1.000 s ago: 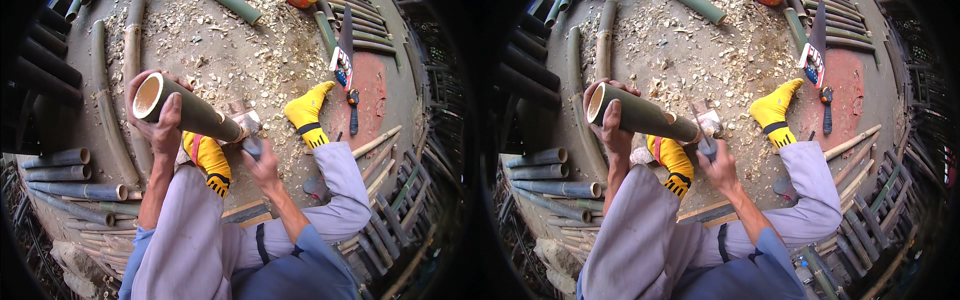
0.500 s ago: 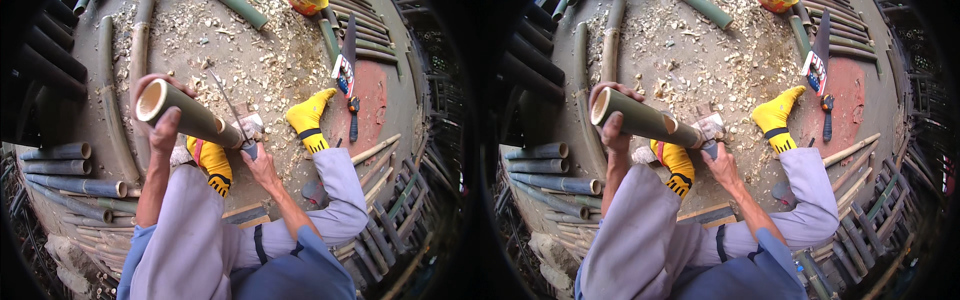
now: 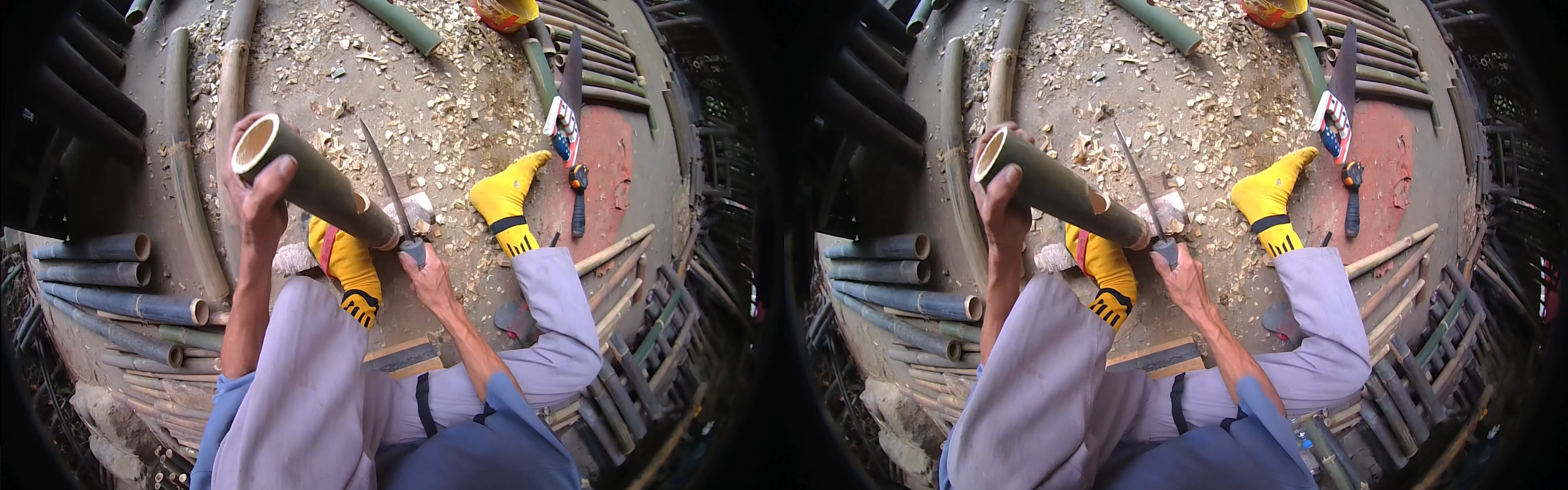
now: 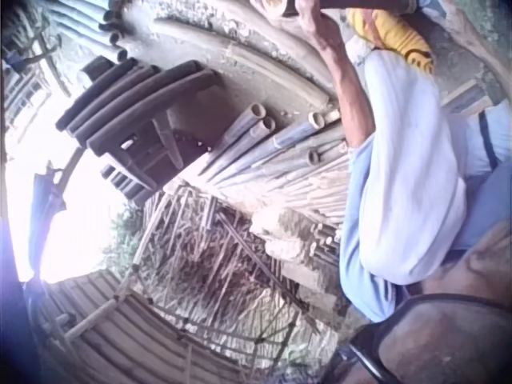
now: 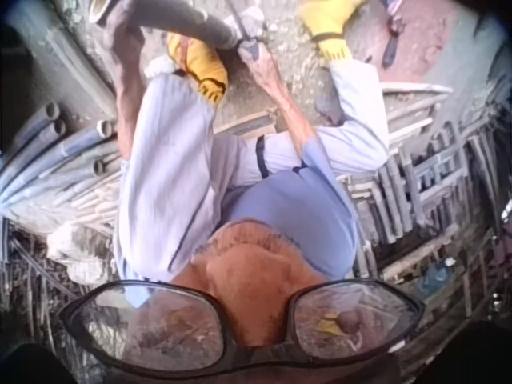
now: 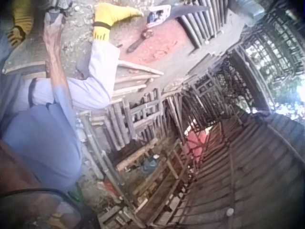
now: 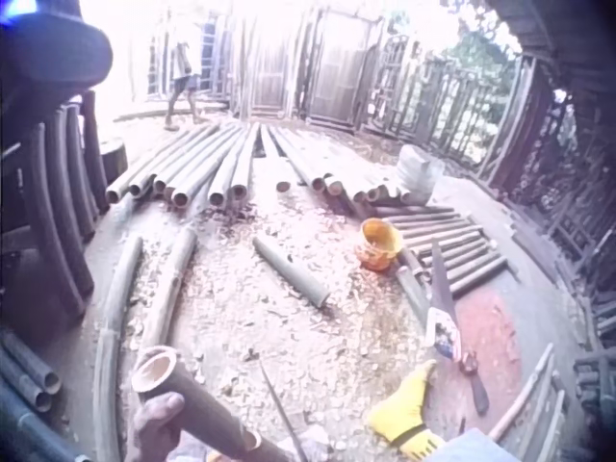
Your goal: The person uses a blade to saw a notch into a bamboo pole while holding it by hand against a wooden block.
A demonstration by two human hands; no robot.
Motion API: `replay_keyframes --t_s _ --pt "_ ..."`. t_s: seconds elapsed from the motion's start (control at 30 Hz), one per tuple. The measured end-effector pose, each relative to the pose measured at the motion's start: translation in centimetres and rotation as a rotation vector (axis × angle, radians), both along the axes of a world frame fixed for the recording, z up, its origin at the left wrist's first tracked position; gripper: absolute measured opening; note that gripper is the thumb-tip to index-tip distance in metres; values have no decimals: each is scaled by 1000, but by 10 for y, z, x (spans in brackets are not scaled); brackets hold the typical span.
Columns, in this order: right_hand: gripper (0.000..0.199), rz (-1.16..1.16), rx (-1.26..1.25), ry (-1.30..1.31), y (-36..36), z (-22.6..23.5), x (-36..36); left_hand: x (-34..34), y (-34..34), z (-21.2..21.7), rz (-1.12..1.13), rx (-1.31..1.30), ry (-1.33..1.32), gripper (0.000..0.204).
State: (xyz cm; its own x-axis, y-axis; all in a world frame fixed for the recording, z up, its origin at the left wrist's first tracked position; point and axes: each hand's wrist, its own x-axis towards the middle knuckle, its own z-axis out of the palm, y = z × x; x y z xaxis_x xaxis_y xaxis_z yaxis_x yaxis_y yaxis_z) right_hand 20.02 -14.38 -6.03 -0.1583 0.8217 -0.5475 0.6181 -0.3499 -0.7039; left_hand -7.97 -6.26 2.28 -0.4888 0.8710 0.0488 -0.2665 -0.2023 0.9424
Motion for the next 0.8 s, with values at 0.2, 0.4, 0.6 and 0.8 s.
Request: replay_keyframes --t_s 0.2,0.4,0.6,0.8 --pt "46 -33 97 72 14 57 -3 15 -4 4 77 156 -195 61" --pt "45 17 596 189 16 75 -14 17 -13 3 88 72 -59 55" --pt "42 124 98 -74 28 33 -6 30 -7 17 7 83 22 48" --pt "48 -109 422 355 20 91 -17 24 -2 13 20 72 -4 48"
